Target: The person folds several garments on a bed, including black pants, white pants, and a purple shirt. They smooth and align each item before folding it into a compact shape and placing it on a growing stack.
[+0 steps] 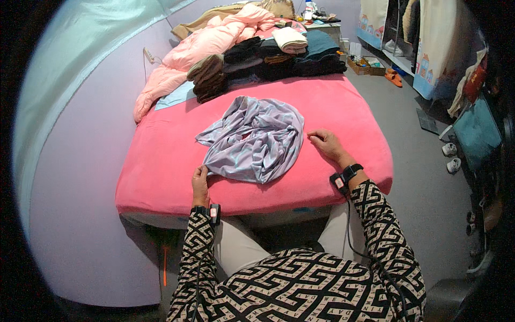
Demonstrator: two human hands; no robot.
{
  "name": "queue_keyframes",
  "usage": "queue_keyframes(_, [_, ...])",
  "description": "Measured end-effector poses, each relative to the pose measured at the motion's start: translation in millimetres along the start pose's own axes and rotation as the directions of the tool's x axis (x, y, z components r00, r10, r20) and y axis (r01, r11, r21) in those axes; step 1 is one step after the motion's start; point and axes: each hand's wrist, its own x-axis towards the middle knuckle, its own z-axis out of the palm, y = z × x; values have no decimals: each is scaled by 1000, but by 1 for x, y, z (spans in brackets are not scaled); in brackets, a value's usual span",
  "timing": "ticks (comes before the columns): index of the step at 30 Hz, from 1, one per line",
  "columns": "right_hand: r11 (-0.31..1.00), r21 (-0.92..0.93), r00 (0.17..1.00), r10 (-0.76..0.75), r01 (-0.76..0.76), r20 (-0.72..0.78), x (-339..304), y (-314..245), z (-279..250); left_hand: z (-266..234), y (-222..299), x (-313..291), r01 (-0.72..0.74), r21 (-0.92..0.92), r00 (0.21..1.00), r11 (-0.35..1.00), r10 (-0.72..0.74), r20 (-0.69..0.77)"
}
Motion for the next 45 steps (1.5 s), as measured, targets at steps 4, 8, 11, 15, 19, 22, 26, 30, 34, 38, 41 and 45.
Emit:
queue_keyframes(4, [855,430,957,256,-291,139,-3,-12,6,3,3,-18,123,-162,992,979,-116,49])
queue_keyframes(8, [815,431,917,387,-387,91,16,-14,14,10,13,-37,210,-100,969,973,-194,151])
queue_keyframes(11, [948,-254,968,224,-189,114,40,-6,22,12,18,-43,178,-63,961,982,-160,224])
queue_keyframes(15, [936,213,944,228,-280,238,55,-10,19,-18,42,-27,136,242,964,961,-185,193])
queue_keyframes(19, [801,598,991,68,13,-112,44,-57,-46,-93,116,-2,5,82,1000,997,-4,-11])
queue_keyframes(22, [714,668,973,-85,210,-215,-3,-97,-99,-119,157,-21,-94,92,993,991,100,-61])
queue_keyframes(26, [852,513,994,-82,105,-68,-89,-104,-109,-102,160,-76,164,358,970,919,-216,109])
queue_keyframes(30, [965,82,952,230,-250,202,-135,-76,-93,-83,122,-107,199,635,875,746,-427,227])
queue_keyframes(34, [959,-83,961,274,-270,37,-122,-63,-87,-80,96,-87,164,557,957,814,-269,111])
queue_keyframes(38, [984,-174,999,39,-36,12,-76,-68,-53,-49,87,-61,27,588,985,809,-123,123])
queue_keyframes(41, [988,-95,983,136,-124,124,-62,-73,6,-12,77,-60,-111,688,950,717,-127,285])
queue_keyframes(45, [826,-406,913,-294,392,284,-76,-83,69,13,75,-82,-422,765,901,487,134,412])
